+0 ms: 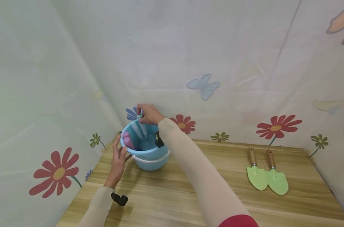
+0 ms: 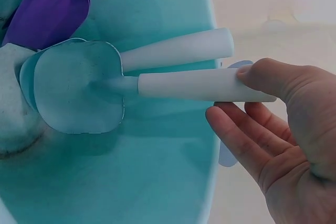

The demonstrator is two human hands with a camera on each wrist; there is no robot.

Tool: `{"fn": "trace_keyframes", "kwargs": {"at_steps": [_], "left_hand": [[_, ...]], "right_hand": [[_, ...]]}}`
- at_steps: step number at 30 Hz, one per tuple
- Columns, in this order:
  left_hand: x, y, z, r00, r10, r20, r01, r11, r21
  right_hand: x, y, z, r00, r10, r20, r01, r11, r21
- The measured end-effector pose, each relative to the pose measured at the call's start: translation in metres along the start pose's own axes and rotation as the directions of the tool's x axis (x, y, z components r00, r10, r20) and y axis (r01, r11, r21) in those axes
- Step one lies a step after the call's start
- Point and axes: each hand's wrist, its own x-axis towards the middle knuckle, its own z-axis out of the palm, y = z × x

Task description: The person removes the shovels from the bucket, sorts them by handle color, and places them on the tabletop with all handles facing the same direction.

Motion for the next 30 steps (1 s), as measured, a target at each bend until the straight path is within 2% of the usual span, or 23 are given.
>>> {"fn": "trace_keyframes", "kwargs": {"at_steps": [13, 18, 24, 30], "left_hand": [[0.001, -0.003, -0.002, 1.0, 0.007, -0.009, -0.007, 1.0, -0.012], [0.001, -0.002, -0.001, 1.0, 0.012, -0.006, -0.012, 1.0, -0.012], [0.001, 0.001, 0.0, 1.0, 0.014, 0.002, -0.014, 1.0, -0.021], [0.001, 0.002, 0.001, 1.0, 0.009, -0.006, -0.009, 1.0, -0.011]], "right_hand": [[-0.001, -0.004, -0.002, 0.998, -0.044, -0.044, 0.045, 0.999, 0.017], [-0.006, -0.003, -0.005, 0.993, -0.071, -0.099, 0.074, 0.997, 0.033], [-0.012, -0.002, -0.01, 0.974, -0.119, -0.194, 0.132, 0.99, 0.052], [-0.02, -0.004, -0.019, 0.945, -0.155, -0.288, 0.192, 0.976, 0.104]]}}
